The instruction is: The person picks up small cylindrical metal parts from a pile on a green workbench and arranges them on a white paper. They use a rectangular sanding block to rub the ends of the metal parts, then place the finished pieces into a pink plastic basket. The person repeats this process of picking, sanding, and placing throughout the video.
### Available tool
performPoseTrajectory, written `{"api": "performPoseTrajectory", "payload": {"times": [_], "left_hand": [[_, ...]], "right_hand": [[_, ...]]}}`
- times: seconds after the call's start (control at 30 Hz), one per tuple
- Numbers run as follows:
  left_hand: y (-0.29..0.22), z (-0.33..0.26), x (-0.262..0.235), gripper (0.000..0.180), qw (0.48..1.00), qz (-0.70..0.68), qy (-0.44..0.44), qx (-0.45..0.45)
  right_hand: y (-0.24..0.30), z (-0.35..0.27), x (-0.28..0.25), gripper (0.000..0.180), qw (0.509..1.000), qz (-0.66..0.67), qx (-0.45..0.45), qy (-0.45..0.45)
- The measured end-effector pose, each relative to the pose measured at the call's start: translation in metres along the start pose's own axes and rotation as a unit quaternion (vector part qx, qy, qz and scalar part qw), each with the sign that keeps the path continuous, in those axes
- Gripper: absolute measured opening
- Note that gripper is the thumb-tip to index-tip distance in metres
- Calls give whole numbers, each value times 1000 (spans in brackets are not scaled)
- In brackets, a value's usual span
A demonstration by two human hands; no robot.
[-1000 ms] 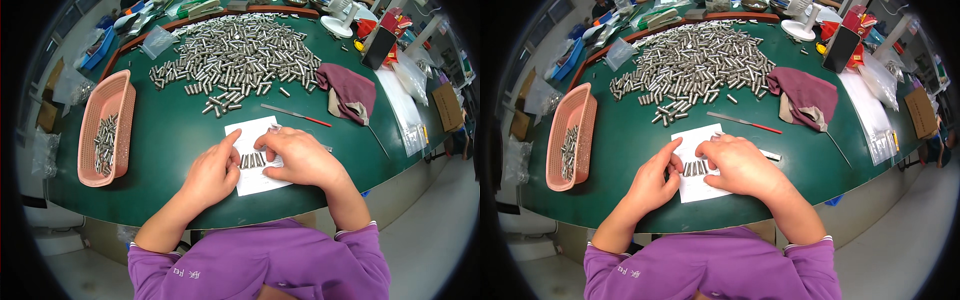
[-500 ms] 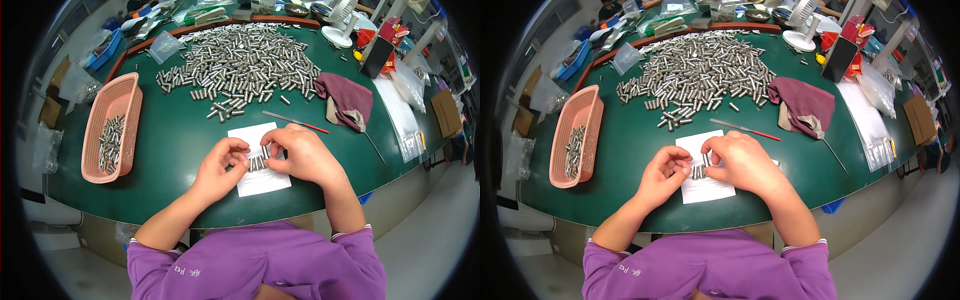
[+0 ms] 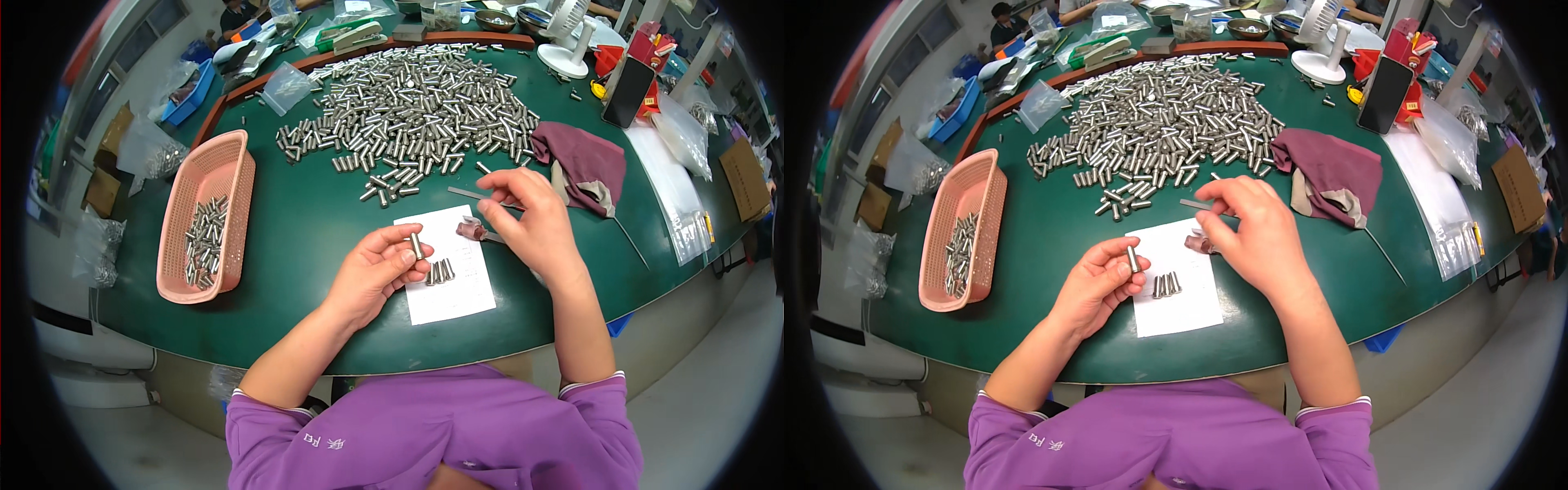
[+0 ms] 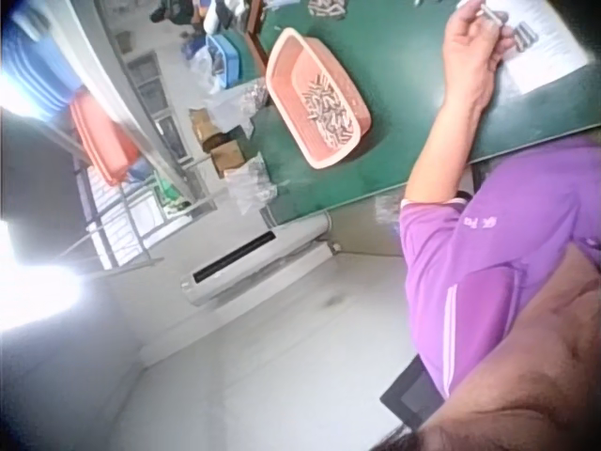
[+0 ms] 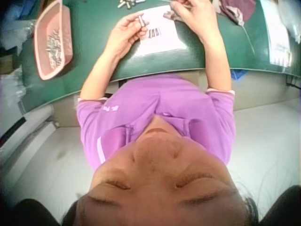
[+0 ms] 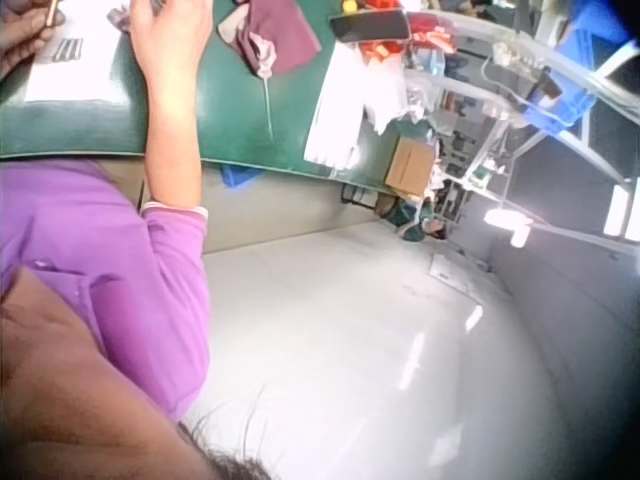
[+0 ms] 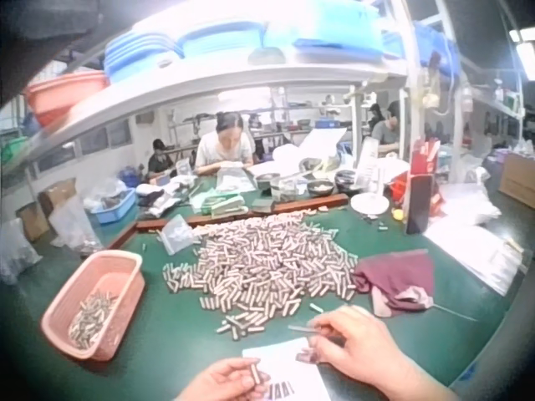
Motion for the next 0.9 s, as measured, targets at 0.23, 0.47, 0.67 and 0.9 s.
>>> {"api": "performPoseTrajectory", "payload": {"times": [0.23,0.47,0.67,0.9], "left_hand": [[0,1,1,41,1000,11,-18,8],[0,1,-1,42,1000,-7,-20,5],[-1,3,-2,39,999,-31,-20,12],[1,3,-6,36,999,-20,-14,32]], "right_hand": [[-4,-5,2,13,997,-58,30,28],[-19,-3,2,14,994,-95,46,-9],[-13,-2,4,14,998,-49,25,-9],[-11,-1,6,13,999,-29,20,-1]]}}
Point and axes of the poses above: each hand's wrist, its own z-axis towards the middle knuckle, its own x-axis out of the palm, y = z × x, the point moved 5 cm from there along z, towards the middle knuckle, and after that the axes turned 4 degrees about y, right-handed, at the moved point
